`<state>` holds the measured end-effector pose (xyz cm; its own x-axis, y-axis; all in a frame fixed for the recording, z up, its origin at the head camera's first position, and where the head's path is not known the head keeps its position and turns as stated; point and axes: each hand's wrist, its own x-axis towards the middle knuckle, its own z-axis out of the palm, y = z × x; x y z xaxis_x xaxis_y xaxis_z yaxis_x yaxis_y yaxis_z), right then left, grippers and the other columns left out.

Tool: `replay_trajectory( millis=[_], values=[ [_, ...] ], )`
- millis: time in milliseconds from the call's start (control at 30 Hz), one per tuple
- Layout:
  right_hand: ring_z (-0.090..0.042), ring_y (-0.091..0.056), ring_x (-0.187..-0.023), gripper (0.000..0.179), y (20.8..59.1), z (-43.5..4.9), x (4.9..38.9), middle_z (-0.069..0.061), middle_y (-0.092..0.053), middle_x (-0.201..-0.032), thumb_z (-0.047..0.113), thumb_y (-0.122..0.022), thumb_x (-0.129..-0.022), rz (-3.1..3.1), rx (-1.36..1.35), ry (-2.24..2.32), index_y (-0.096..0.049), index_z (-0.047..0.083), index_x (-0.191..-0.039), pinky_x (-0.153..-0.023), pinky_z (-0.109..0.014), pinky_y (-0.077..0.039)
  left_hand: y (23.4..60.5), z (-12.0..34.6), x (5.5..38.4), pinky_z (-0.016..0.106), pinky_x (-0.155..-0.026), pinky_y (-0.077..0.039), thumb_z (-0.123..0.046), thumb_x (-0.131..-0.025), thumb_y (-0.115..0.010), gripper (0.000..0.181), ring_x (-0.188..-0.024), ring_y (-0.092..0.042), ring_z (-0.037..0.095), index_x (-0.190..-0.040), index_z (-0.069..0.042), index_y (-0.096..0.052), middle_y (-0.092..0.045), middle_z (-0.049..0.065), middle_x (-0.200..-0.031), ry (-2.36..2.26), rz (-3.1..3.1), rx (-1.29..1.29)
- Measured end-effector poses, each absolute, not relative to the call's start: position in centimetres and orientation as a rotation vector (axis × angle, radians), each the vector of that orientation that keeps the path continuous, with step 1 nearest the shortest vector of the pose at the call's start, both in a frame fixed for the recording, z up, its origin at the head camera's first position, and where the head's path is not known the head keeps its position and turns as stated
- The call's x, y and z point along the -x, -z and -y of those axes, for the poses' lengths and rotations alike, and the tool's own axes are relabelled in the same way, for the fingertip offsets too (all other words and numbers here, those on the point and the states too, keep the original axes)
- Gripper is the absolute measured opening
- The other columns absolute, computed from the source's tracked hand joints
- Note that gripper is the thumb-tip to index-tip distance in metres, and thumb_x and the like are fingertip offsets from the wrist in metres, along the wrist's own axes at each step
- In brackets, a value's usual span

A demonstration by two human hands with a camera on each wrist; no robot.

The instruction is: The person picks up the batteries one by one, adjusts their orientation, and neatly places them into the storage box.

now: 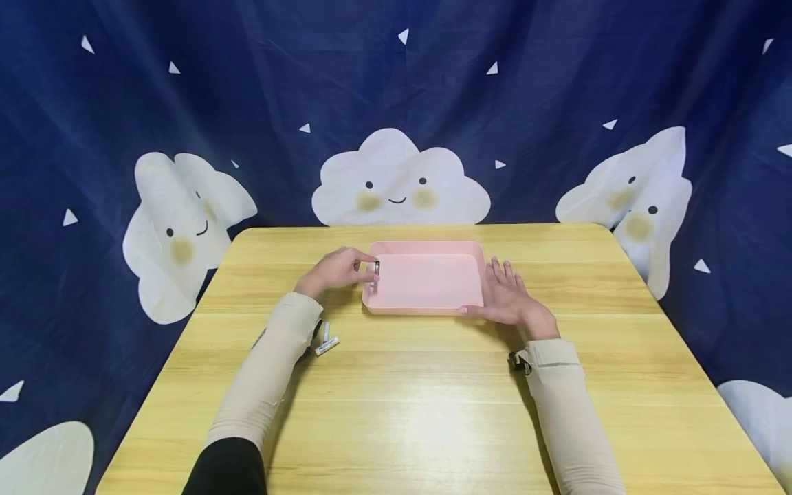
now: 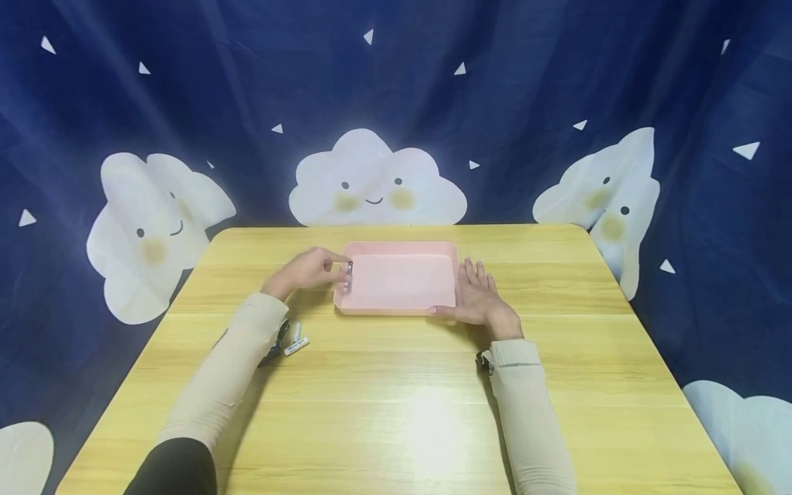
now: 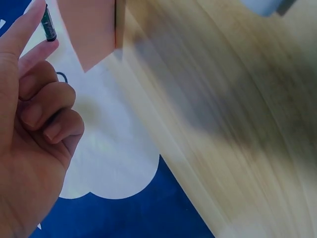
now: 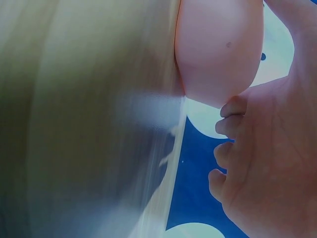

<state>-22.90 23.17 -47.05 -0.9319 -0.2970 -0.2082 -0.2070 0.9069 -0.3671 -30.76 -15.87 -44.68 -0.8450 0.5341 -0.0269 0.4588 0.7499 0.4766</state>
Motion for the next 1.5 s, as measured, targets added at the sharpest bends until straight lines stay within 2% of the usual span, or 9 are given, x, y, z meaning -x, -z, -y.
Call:
replay_trajectory(
  millis=[300, 567, 700, 867, 1133, 1200, 1367, 1500],
  values=[
    [-0.05, 0.009, -0.158, 0.132, 47.0, -23.0, 22.9, -0.026, 0.01, -0.171, 0.081, -0.058, -0.085, -2.804, 0.371, 0.485, 0.003, -0.006, -0.163, -0.127, -0.066, -0.001, 45.2, 15.4, 30.7, 0.031, -0.058, -0.036, -0.047, -0.091, -0.077, 0.056, -0.064, -0.046, 0.014, -0.137, -0.018, -0.069, -0.06, 0.001, -0.075, -0.519, -2.785, -0.703],
    [-0.051, 0.01, -0.158, 0.132, 47.0, -23.1, 22.8, -0.026, 0.011, -0.171, 0.081, -0.058, -0.085, -2.8, 0.369, 0.475, 0.004, -0.007, -0.162, -0.126, -0.066, 0.0, 45.3, 15.0, 30.9, 0.03, -0.057, -0.035, -0.046, -0.089, -0.079, 0.054, -0.065, -0.046, 0.015, -0.134, -0.017, -0.071, -0.052, -0.002, -0.068, -0.472, -2.778, -0.685],
    [-0.051, 0.01, -0.158, 0.132, 47.1, -23.2, 22.8, -0.026, 0.011, -0.171, 0.081, -0.058, -0.085, -2.801, 0.368, 0.48, 0.003, -0.007, -0.162, -0.126, -0.067, 0.0, 45.3, 14.7, 31.1, 0.031, -0.058, -0.036, -0.045, -0.087, -0.081, 0.051, -0.069, -0.05, 0.017, -0.129, -0.017, -0.075, -0.058, -0.002, -0.069, -0.421, -2.794, -0.698],
    [-0.052, 0.01, -0.158, 0.132, 47.1, -23.1, 22.8, -0.027, 0.01, -0.171, 0.08, -0.058, -0.085, -2.804, 0.372, 0.487, 0.003, -0.007, -0.162, -0.125, -0.068, 0.0, 45.4, 14.1, 31.2, 0.032, -0.063, -0.038, -0.046, -0.086, -0.082, 0.05, -0.078, -0.054, 0.019, -0.126, -0.017, -0.076, -0.069, -0.002, -0.085, -0.345, -2.805, -0.662],
    [-0.052, 0.008, -0.158, 0.131, 47.0, -23.2, 22.8, -0.027, 0.008, -0.171, 0.08, -0.059, -0.085, -2.813, 0.368, 0.485, 0.002, -0.007, -0.163, -0.126, -0.067, -0.001, 45.3, 13.5, 31.1, 0.037, -0.078, -0.047, -0.046, -0.088, -0.08, 0.055, -0.09, -0.062, 0.021, -0.134, -0.017, -0.072, -0.076, 0.003, -0.105, -0.229, -2.811, -0.632],
    [-0.052, 0.008, -0.158, 0.131, 47.0, -23.2, 22.8, -0.027, 0.008, -0.171, 0.079, -0.059, -0.085, -2.815, 0.368, 0.486, 0.002, -0.006, -0.163, -0.126, -0.067, -0.002, 45.3, 13.5, 31.2, 0.037, -0.079, -0.048, -0.045, -0.087, -0.08, 0.054, -0.091, -0.063, 0.021, -0.133, -0.017, -0.072, -0.077, 0.003, -0.112, -0.225, -2.815, -0.631],
    [-0.052, 0.007, -0.158, 0.131, 46.9, -23.2, 22.8, -0.027, 0.008, -0.171, 0.08, -0.059, -0.085, -2.813, 0.368, 0.481, 0.003, -0.005, -0.163, -0.126, -0.068, -0.001, 45.3, 13.4, 31.3, 0.039, -0.08, -0.05, -0.043, -0.087, -0.08, 0.053, -0.092, -0.066, 0.022, -0.132, -0.016, -0.073, -0.077, 0.004, -0.119, -0.228, -2.81, -0.625],
    [-0.052, 0.008, -0.158, 0.131, 47.0, -23.2, 22.8, -0.027, 0.008, -0.171, 0.08, -0.059, -0.084, -2.812, 0.365, 0.481, 0.003, -0.005, -0.163, -0.126, -0.068, -0.001, 45.4, 13.3, 31.4, 0.043, -0.087, -0.055, -0.043, -0.087, -0.078, 0.051, -0.104, -0.07, 0.023, -0.131, -0.016, -0.074, -0.074, 0.002, -0.128, -0.213, -2.81, -0.632]
  ],
)
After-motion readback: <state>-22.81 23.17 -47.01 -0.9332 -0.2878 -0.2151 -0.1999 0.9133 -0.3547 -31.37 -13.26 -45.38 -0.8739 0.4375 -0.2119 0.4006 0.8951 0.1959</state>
